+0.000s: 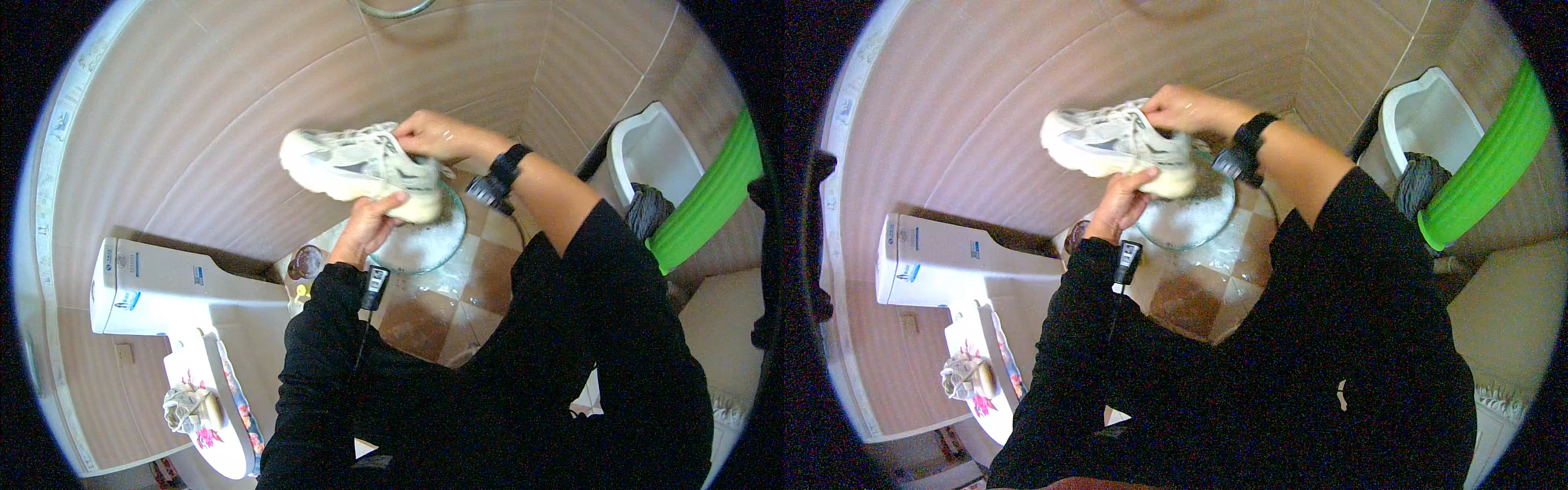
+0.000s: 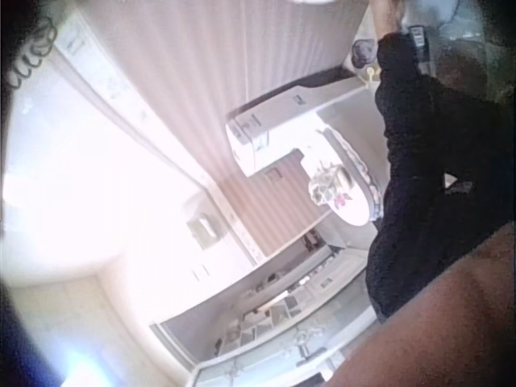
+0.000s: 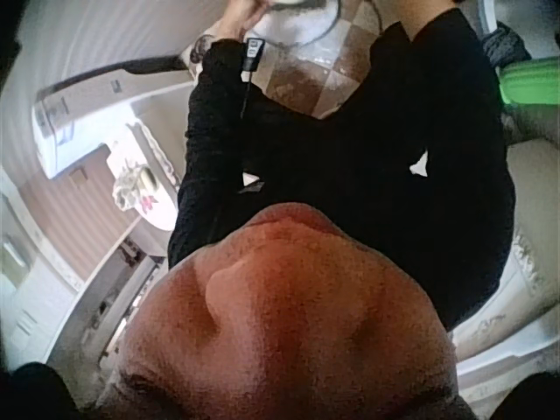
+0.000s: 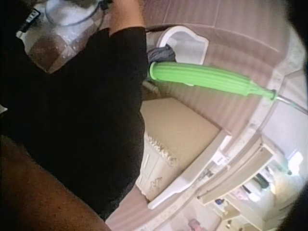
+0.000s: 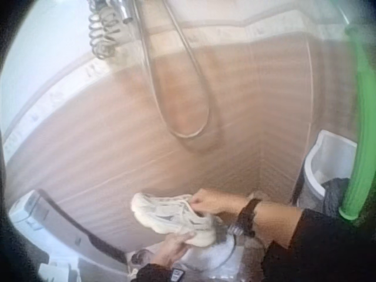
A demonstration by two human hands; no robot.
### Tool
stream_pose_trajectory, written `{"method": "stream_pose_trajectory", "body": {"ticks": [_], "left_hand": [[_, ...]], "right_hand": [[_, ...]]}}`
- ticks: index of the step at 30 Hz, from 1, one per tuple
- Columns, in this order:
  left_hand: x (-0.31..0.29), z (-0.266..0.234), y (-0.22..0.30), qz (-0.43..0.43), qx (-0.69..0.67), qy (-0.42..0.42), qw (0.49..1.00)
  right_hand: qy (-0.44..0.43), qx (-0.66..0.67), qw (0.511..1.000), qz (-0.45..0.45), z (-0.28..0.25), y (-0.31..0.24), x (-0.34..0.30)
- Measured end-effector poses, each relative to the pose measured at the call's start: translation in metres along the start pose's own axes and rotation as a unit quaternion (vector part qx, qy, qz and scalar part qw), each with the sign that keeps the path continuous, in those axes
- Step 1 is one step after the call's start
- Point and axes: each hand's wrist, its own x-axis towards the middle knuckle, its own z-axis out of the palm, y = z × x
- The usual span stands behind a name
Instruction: The person scrubs a white sneaker with a red brush over a basin of soapy water. They repeatedly dip the brush, scrub the upper and sole, and rinse the shoe under a shower head.
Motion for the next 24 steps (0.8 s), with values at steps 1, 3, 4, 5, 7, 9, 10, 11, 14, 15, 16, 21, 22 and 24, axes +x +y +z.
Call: {"method": "stream_pose_trajectory", "body": {"ticks": [1,3,4,5,7,9,10,11,14,15,16,21,22,24], "left_hand": [[0.001,0.004,-0.004,-0.024,0.018,-0.033,0.999],[-0.001,0.007,-0.006,0.005,-0.014,-0.011,1.000],[0.003,0.006,-0.003,0.020,-0.022,-0.009,1.000],[0.005,0.005,-0.001,0.056,-0.034,-0.007,0.998],[0.009,0.003,-0.003,0.022,-0.019,-0.002,1.000],[0.013,0.005,-0.009,-0.007,0.001,-0.031,0.999],[0.014,0.003,-0.007,-0.049,-0.009,-0.042,0.998],[0.015,0.003,-0.008,-0.012,-0.013,-0.011,1.000],[0.013,0.001,-0.006,0.039,-0.031,0.019,0.999],[0.013,0.001,-0.004,0.060,-0.042,0.020,0.997],[0.013,0.002,-0.006,0.015,-0.027,-0.022,0.999],[0.020,0.009,-0.014,-0.042,-0.007,-0.014,0.999],[0.025,0.009,-0.013,-0.020,-0.022,-0.018,0.999],[0.033,0.010,-0.012,0.037,-0.088,0.000,0.995]], "right_hand": [[0.050,-0.030,0.997,-0.056,0.012,0.000,0.005],[-0.002,0.021,0.997,0.078,0.012,0.004,0.007],[-0.020,-0.061,0.992,0.110,0.008,0.006,0.009],[0.025,-0.029,0.996,0.077,0.009,0.007,0.007],[0.068,0.015,0.997,0.034,0.006,0.009,0.006],[0.053,-0.114,0.990,0.059,0.008,0.007,0.010],[0.072,-0.082,0.992,0.067,0.011,0.005,0.009],[0.050,-0.047,0.993,0.098,0.011,0.004,0.010],[0.009,0.094,0.987,0.131,0.008,0.003,0.009],[0.032,-0.040,0.993,0.111,0.005,0.003,0.010],[0.040,-0.049,0.993,0.098,0.008,0.003,0.009],[0.020,0.046,0.997,0.061,0.003,0.004,0.003],[0.033,0.021,0.996,0.082,-0.003,0.004,0.000],[0.055,-0.068,0.988,0.131,-0.009,0.005,-0.002]]}}
